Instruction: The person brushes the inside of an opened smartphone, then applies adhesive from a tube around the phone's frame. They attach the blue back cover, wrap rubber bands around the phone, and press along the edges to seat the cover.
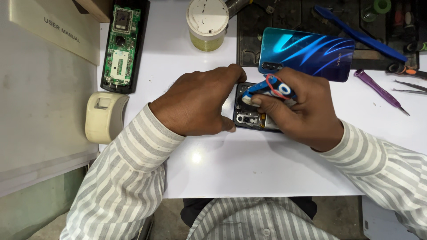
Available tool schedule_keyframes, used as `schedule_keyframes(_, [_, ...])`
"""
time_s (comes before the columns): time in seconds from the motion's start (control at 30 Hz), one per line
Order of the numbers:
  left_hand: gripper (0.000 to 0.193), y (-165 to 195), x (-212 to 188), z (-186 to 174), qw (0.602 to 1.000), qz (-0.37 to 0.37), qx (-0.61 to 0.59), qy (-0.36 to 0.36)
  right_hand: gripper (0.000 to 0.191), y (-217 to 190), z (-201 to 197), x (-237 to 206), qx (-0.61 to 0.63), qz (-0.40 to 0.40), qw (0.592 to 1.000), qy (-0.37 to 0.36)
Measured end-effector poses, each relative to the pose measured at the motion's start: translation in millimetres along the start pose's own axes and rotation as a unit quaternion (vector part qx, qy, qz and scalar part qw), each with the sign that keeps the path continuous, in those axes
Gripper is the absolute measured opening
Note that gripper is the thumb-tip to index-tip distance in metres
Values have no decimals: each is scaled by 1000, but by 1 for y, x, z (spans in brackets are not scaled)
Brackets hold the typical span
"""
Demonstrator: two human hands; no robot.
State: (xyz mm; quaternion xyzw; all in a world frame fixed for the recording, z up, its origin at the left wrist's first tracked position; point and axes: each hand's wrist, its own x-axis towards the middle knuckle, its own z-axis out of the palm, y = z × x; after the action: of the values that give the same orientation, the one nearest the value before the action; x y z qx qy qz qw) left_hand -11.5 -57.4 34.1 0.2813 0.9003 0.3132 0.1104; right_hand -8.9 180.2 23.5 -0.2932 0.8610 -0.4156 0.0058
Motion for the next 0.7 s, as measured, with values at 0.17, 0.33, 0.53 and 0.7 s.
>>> schedule_keyframes(0.17, [82, 1, 0, -1, 999, -31, -6, -25, 20, 1, -1, 0, 17, -26, 999, -9])
schedule_keyframes(0.33, [81, 3, -1, -3, 999, -35, -11, -27, 17, 5, 1, 6, 33, 3, 999, 16])
schedule_keyframes(0.53, [93, -1, 0, 1, 1000, -21, -3, -3, 15, 5, 1, 8, 68, 24, 997, 11])
schedule_keyframes(0.7, [93, -5, 0, 4, 999, -31, -7, -19, 16, 6, 2, 10, 61, 28, 998, 18])
